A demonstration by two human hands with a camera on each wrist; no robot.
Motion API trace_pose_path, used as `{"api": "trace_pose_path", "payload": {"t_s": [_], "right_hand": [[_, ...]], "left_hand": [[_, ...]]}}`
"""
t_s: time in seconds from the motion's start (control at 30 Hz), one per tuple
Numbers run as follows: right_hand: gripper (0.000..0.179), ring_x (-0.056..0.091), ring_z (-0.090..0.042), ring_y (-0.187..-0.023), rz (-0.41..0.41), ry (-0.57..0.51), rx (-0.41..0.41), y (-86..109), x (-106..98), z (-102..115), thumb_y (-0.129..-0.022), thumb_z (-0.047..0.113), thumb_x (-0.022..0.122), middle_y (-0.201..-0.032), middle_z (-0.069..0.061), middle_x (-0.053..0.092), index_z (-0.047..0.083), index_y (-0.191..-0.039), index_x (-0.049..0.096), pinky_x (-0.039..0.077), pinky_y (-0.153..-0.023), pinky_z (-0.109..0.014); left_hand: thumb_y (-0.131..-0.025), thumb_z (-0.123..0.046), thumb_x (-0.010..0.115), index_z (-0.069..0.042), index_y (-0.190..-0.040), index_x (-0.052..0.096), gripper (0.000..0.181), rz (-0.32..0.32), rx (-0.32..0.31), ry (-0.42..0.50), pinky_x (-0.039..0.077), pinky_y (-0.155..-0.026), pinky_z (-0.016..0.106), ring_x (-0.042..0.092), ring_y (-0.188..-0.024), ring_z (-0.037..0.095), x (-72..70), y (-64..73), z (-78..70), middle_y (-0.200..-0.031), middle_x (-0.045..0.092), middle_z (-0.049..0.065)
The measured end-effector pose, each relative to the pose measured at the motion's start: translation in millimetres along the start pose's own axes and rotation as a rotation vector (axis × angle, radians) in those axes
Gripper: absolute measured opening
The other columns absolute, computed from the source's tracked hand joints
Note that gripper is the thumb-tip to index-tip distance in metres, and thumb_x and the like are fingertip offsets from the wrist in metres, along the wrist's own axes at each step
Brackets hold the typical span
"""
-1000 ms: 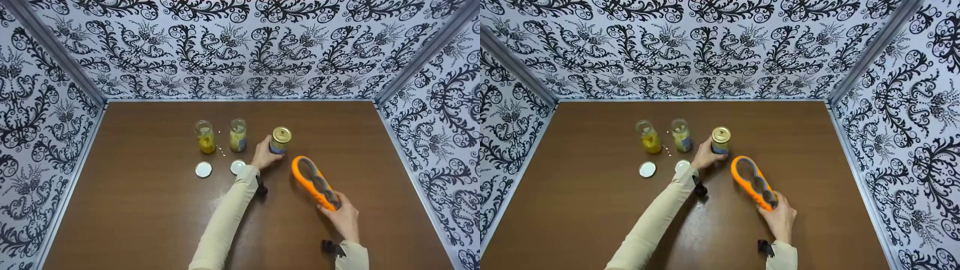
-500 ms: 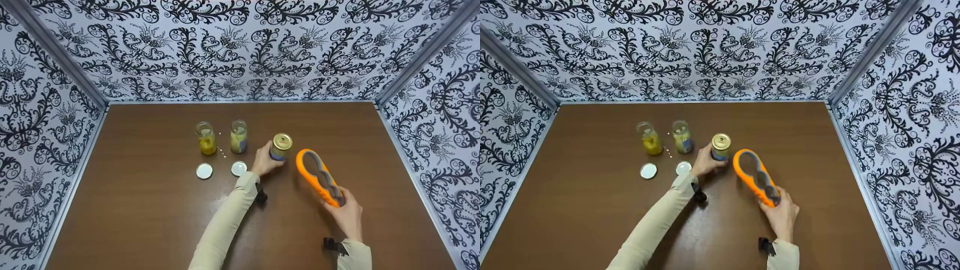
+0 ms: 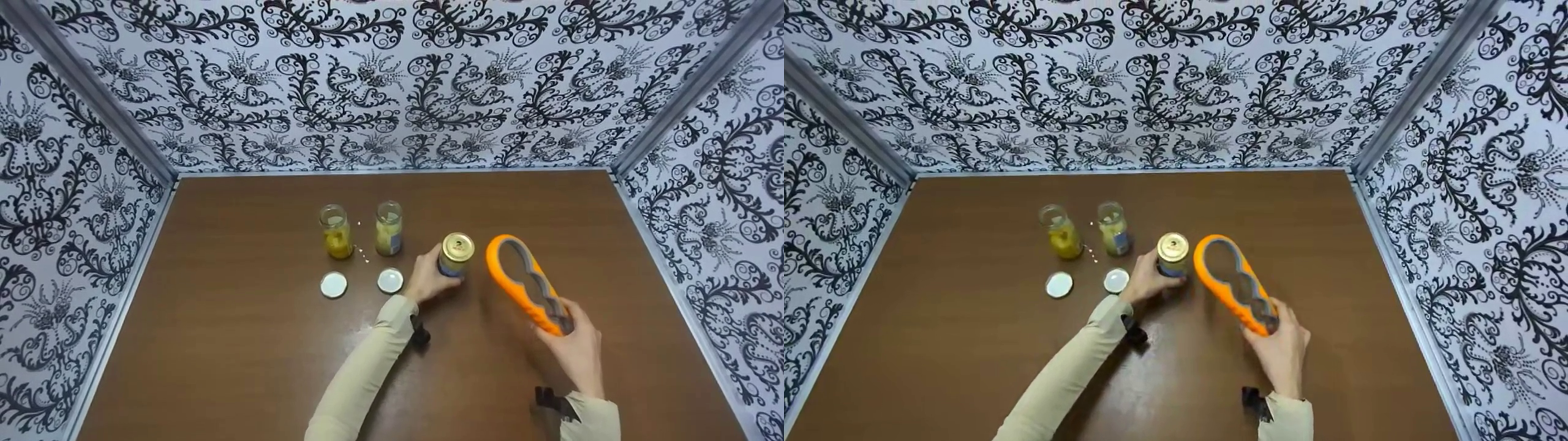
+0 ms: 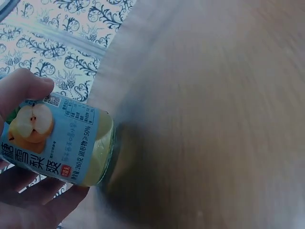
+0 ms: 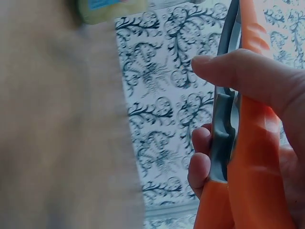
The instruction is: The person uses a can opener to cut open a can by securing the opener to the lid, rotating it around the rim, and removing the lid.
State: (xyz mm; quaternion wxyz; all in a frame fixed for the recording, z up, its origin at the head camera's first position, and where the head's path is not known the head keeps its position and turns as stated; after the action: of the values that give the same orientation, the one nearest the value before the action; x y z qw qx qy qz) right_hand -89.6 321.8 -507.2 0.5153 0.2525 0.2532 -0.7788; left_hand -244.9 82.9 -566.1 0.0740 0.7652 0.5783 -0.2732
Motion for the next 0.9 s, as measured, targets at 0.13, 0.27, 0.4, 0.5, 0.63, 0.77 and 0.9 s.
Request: {"api": "trace_pose_path", "payload": {"t_s": [0.13, 0.27, 0.4, 0.5, 0.63, 0.77, 0.9], "right_hand": [[0.057, 0.063, -0.028, -0.087, -0.005, -0.037, -0.067, -2.4, -3.4, 13.3, -0.068, 0.002, 0.085, -0.102, -0.019, 0.067, -0.001, -0.119, 0.06, 0.039, -0.07, -0.007], [0.056, 0.063, -0.023, -0.085, 0.001, -0.049, -0.119, -6.1, -3.1, 24.0, -0.067, 0.0, 0.085, -0.1, -0.016, 0.068, -0.001, -0.118, 0.062, 0.04, -0.071, -0.007], [0.056, 0.065, -0.027, -0.086, 0.017, -0.041, -0.174, -11.2, -1.7, 33.0, -0.065, 0.0, 0.086, -0.101, -0.014, 0.068, -0.001, -0.116, 0.063, 0.039, -0.072, -0.005], [0.057, 0.066, -0.03, -0.086, 0.02, -0.016, -0.228, -16.2, -1.7, 41.0, -0.063, 0.002, 0.088, -0.101, -0.014, 0.067, -0.001, -0.115, 0.064, 0.039, -0.075, -0.008], [0.057, 0.065, -0.033, -0.083, 0.031, 0.008, -0.315, -22.7, -1.2, 54.1, -0.061, 0.003, 0.089, -0.096, -0.014, 0.067, -0.002, -0.112, 0.064, 0.032, -0.086, -0.033], [0.057, 0.061, -0.032, -0.083, 0.061, 0.035, -0.388, -27.3, 2.0, 67.4, -0.06, 0.002, 0.088, -0.092, -0.012, 0.066, -0.002, -0.111, 0.063, 0.026, -0.081, -0.046], [0.06, 0.059, -0.029, -0.078, 0.081, 0.08, -0.466, -30.9, 6.3, 80.3, -0.056, 0.0, 0.087, -0.09, -0.011, 0.064, -0.002, -0.111, 0.063, 0.026, -0.08, -0.046]], "left_hand": [[-0.068, -0.015, 0.086, -0.004, -0.119, 0.057, 0.06, 0.0, 0.021, -0.002, 0.05, -0.085, 0.031, 0.065, -0.096, 0.021, -4.3, 7.0, -4.4, -0.106, 0.068, 0.009], [-0.068, -0.014, 0.086, -0.004, -0.12, 0.057, 0.06, 0.015, 0.014, 0.004, 0.05, -0.086, 0.031, 0.064, -0.097, 0.021, -7.0, 13.0, -8.5, -0.107, 0.068, 0.009], [-0.067, -0.012, 0.087, -0.005, -0.12, 0.057, 0.061, 0.024, 0.012, 0.011, 0.049, -0.087, 0.03, 0.064, -0.097, 0.02, -9.2, 17.6, -12.9, -0.107, 0.068, 0.007], [-0.066, -0.012, 0.087, -0.006, -0.12, 0.058, 0.061, 0.026, 0.024, 0.01, 0.049, -0.086, 0.029, 0.064, -0.097, 0.019, -11.3, 20.5, -15.1, -0.106, 0.068, 0.007], [-0.065, -0.011, 0.088, -0.007, -0.118, 0.059, 0.061, 0.024, 0.034, 0.009, 0.049, -0.085, 0.029, 0.064, -0.095, 0.018, -13.9, 24.6, -16.1, -0.104, 0.069, 0.006], [-0.063, -0.01, 0.088, -0.006, -0.116, 0.06, 0.06, 0.026, 0.046, 0.026, 0.049, -0.084, 0.029, 0.065, -0.093, 0.02, -16.2, 29.2, -16.4, -0.102, 0.069, 0.008], [-0.064, -0.012, 0.088, -0.002, -0.111, 0.064, 0.054, 0.038, 0.064, 0.052, 0.05, -0.083, 0.027, 0.066, -0.091, 0.02, -18.8, 35.6, -18.3, -0.099, 0.07, 0.01]]}}
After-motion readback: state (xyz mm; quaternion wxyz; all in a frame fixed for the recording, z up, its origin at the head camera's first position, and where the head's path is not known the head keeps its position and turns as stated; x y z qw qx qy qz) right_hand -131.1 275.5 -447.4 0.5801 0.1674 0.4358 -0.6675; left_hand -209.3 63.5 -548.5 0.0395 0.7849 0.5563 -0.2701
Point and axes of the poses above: each hand's wrist, its own y-axis away from the middle knuckle, its own x-axis out of the palm, z = x × y, the point moved 4 cm from there along -y, towards the middle knuckle
